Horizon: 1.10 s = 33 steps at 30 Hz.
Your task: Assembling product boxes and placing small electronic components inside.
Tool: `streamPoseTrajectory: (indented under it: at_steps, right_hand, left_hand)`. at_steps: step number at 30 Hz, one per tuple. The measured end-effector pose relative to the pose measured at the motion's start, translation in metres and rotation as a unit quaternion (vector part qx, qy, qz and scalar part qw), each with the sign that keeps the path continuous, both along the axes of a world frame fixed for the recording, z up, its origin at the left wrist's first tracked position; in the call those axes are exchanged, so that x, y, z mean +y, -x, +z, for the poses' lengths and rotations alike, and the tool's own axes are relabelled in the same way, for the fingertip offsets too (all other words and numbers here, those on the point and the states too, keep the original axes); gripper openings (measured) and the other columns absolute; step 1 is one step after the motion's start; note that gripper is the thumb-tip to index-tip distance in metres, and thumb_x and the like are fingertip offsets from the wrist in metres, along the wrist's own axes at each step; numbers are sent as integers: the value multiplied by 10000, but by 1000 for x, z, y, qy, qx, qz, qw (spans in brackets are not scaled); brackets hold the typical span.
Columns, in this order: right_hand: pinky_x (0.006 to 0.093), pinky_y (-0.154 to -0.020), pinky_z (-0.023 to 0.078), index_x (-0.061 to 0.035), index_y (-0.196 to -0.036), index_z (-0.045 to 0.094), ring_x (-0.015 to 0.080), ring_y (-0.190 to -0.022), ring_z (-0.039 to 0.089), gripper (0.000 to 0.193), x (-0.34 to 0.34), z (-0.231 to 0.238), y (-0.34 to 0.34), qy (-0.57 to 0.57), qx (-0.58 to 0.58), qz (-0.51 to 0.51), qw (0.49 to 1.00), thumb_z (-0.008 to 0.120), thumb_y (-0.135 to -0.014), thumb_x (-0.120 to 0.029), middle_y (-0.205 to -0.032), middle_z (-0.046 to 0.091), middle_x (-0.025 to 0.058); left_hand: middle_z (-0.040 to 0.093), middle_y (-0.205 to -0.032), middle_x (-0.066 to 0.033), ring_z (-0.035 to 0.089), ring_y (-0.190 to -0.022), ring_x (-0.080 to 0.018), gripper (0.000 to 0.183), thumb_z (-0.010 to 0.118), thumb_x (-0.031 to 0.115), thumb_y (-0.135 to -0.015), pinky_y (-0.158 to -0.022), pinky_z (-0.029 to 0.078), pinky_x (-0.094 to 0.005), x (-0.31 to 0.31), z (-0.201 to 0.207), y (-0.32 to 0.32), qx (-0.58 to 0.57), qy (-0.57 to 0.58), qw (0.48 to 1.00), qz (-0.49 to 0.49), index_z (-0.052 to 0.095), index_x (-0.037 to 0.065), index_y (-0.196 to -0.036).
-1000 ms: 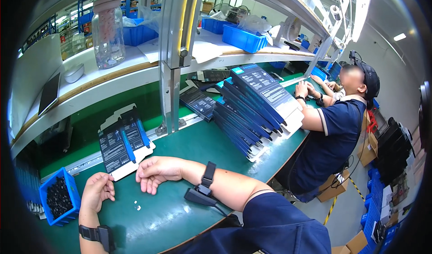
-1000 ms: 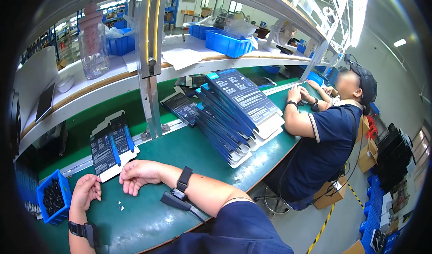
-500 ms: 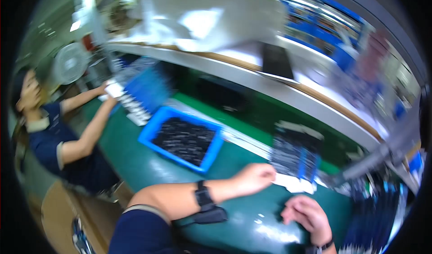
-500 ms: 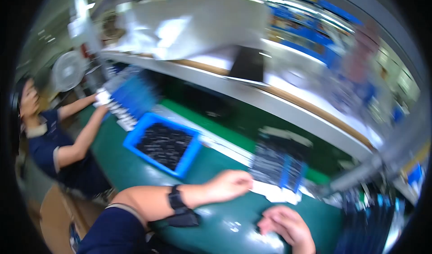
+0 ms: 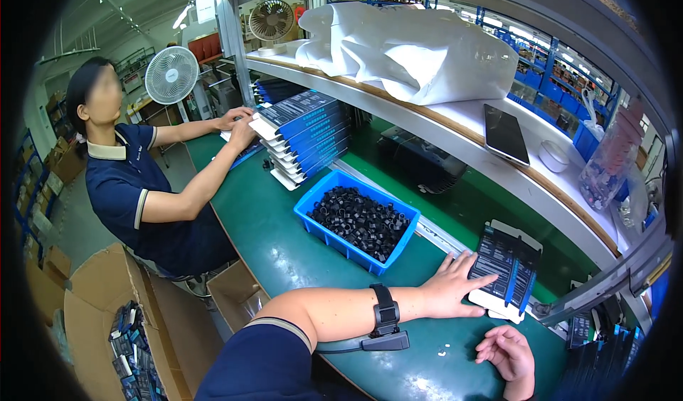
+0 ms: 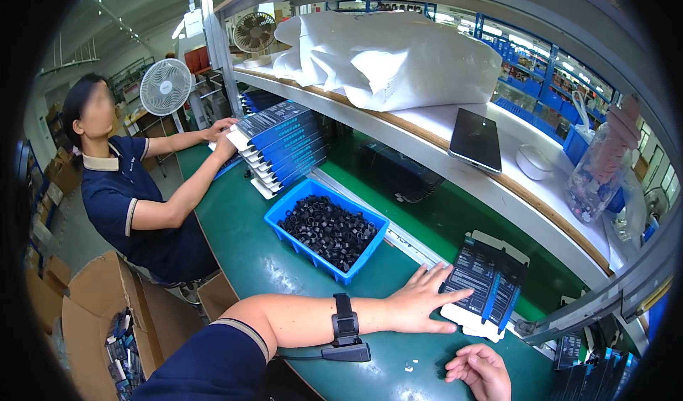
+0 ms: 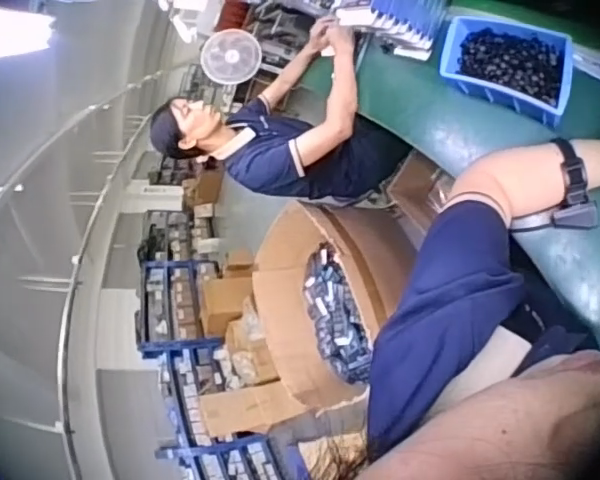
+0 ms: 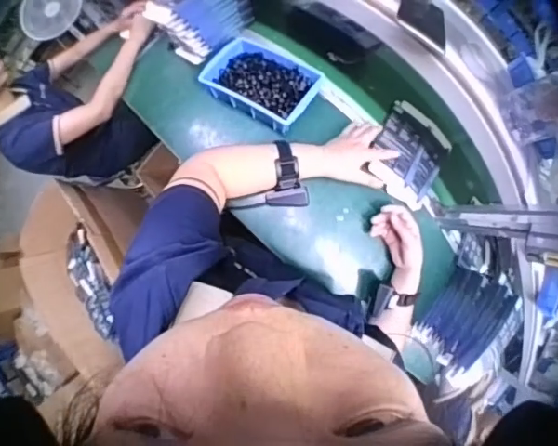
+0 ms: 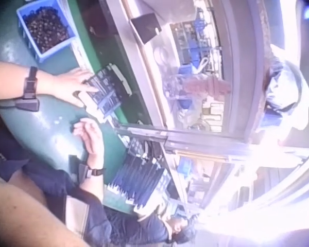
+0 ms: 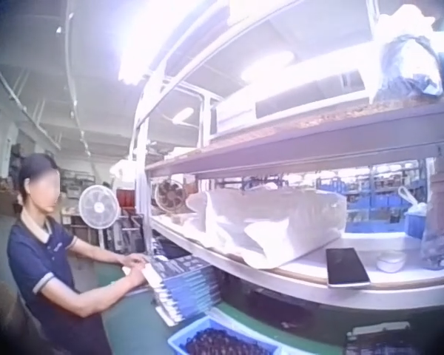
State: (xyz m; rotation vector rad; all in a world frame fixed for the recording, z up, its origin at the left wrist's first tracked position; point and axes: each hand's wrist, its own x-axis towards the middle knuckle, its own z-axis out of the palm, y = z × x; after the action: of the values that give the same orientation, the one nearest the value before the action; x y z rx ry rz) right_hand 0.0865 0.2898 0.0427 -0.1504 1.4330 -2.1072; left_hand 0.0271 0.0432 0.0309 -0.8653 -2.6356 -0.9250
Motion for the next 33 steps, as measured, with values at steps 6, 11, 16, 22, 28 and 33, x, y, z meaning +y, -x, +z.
streamPoseTrajectory:
  at_steps: [6, 11, 16, 22, 28, 33]
  right_hand:
    - [389, -763, 529, 72, -1107, 500, 321, -826, 639, 267, -1, 11, -4, -4, -19, 35, 999, 469, -918, -114, -955, 614, 252]
    - [361, -755, 529, 54, -1124, 503, 274, -821, 641, 295, -11, 8, 4, 1, -7, 75, 997, 467, -937, -172, -968, 618, 219]
    - [349, -656, 549, 52, -1125, 487, 269, -810, 640, 497, -5, 7, 6, 66, 9, 92, 994, 414, -941, -404, -955, 611, 218]
    - [340, -646, 547, 45, -1173, 471, 274, -804, 640, 727, -16, 12, 6, 61, 20, 22, 998, 297, -898, -605, -981, 610, 204]
    - [314, -724, 528, 2, -1192, 498, 210, -895, 623, 381, -24, 17, -2, 69, 21, -76, 994, 564, -890, -222, -1052, 610, 107]
    - [286, -888, 439, 37, -1169, 534, 168, -985, 589, 382, -16, 17, -8, -14, 28, -14, 999, 611, -830, -120, -1115, 606, 114]
  left_hand:
    - [397, -1282, -285, 335, -1238, -431, 467, 605, 424, -796, -998, 223, -576, -3, -6, 3, 49, 41, 998, -22, 551, 247, -1225]
    - [445, -1254, -236, 474, -1121, -392, 380, 615, 339, -818, -941, 370, -477, -13, -5, 2, 71, -5, 997, 10, 596, 206, -1173]
    - [440, -1288, -183, 514, -1088, -312, 322, 586, 125, -856, -908, 432, -357, -4, 11, 1, 5, -217, 974, -68, 573, 83, -1176]
    - [471, -1216, -180, 511, -1075, -328, 320, 676, 87, -756, -902, 434, -387, -2, 29, -10, 132, -231, 951, -155, 601, 33, -1062]
    - [417, -1280, -181, 563, -1010, -295, 482, 694, 254, -766, -853, 472, -364, -7, 33, -16, 125, -228, 943, -209, 535, 43, -1169]
    - [416, -1256, -127, 563, -958, -180, 619, 573, 279, -879, -798, 478, -304, -9, 20, -4, -166, -462, 864, -111, 281, 40, -1370]
